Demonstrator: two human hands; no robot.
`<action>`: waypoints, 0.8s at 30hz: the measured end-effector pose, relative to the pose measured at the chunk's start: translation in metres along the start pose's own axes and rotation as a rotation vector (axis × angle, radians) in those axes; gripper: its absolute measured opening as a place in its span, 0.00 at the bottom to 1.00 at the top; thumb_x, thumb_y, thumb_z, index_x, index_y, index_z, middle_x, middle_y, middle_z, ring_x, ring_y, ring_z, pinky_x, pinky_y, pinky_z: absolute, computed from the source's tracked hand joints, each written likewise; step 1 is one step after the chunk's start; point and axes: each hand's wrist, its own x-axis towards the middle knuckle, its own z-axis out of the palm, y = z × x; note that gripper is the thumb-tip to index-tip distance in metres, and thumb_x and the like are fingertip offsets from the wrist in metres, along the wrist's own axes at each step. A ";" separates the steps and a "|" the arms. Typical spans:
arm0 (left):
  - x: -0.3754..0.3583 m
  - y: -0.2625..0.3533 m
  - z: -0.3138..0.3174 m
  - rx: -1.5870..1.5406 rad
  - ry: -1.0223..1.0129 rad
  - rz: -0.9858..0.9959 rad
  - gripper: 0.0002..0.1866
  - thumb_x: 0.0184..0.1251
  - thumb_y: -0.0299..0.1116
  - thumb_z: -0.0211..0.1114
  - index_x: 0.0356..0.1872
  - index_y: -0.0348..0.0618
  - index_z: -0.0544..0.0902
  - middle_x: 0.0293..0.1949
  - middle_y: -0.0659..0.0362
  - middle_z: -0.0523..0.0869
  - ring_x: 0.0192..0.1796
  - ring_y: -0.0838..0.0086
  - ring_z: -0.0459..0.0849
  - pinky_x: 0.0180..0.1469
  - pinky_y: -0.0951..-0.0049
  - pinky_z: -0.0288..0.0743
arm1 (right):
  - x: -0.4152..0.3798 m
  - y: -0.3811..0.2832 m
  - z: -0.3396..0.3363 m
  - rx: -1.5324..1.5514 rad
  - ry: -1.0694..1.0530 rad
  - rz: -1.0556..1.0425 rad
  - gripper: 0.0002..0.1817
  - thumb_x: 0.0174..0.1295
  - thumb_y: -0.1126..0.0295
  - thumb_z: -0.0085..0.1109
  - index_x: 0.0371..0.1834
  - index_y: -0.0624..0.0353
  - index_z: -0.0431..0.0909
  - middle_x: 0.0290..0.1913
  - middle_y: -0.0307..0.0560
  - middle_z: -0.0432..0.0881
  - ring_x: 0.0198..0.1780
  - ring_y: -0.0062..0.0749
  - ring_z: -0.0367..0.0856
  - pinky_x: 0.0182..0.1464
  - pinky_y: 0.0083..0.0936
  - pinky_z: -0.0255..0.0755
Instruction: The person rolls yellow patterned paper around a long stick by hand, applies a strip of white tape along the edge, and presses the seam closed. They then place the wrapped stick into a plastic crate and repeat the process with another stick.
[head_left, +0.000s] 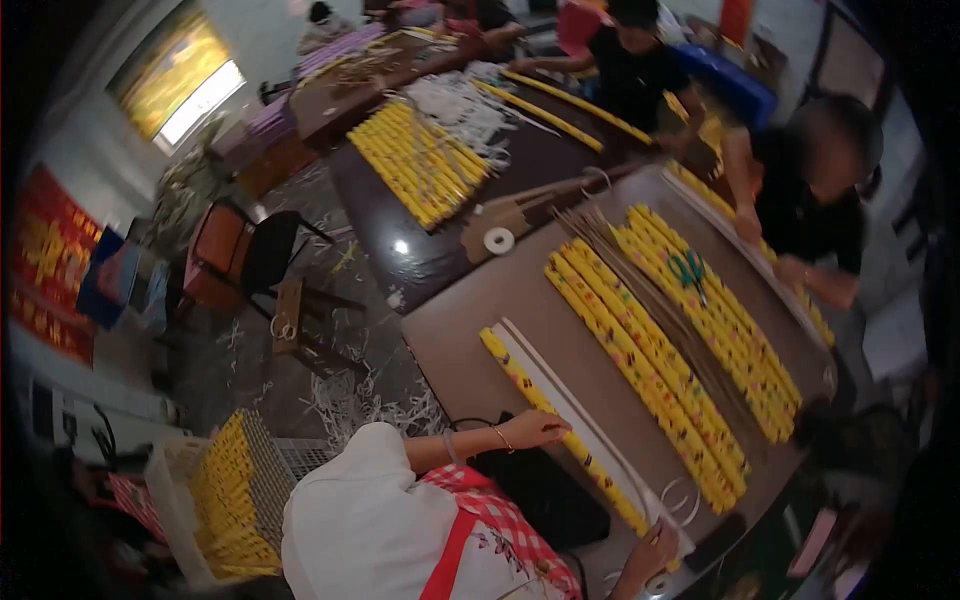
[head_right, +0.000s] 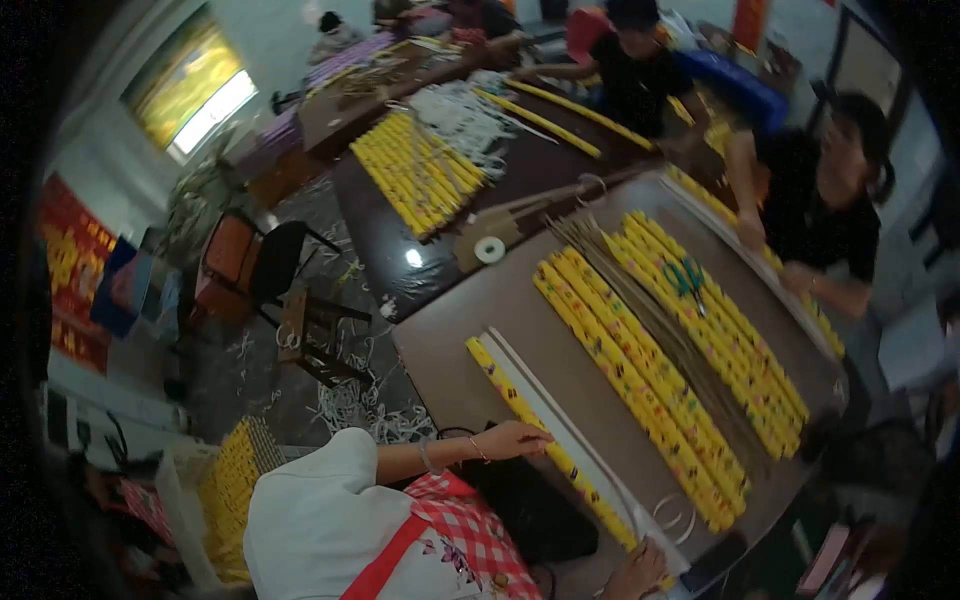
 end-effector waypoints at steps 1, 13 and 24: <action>-0.001 0.000 0.011 0.011 0.105 0.068 0.15 0.72 0.36 0.56 0.52 0.40 0.81 0.38 0.54 0.87 0.40 0.69 0.85 0.46 0.71 0.77 | 0.006 -0.010 -0.002 -0.028 0.015 -0.003 0.09 0.67 0.69 0.52 0.43 0.60 0.81 0.40 0.52 0.81 0.45 0.49 0.78 0.49 0.42 0.69; 0.025 0.045 0.075 0.380 0.031 0.399 0.10 0.63 0.26 0.61 0.44 0.39 0.82 0.39 0.51 0.82 0.42 0.55 0.81 0.45 0.63 0.76 | -0.042 -0.011 -0.007 0.085 0.043 0.203 0.09 0.62 0.70 0.58 0.45 0.53 0.80 0.39 0.43 0.80 0.44 0.40 0.77 0.46 0.37 0.66; 0.093 0.027 0.100 0.371 -0.029 0.402 0.05 0.60 0.25 0.63 0.36 0.38 0.78 0.36 0.48 0.80 0.38 0.52 0.79 0.40 0.60 0.75 | -0.036 -0.005 0.009 0.078 0.163 0.370 0.11 0.59 0.68 0.61 0.45 0.50 0.80 0.38 0.42 0.78 0.42 0.40 0.76 0.44 0.38 0.66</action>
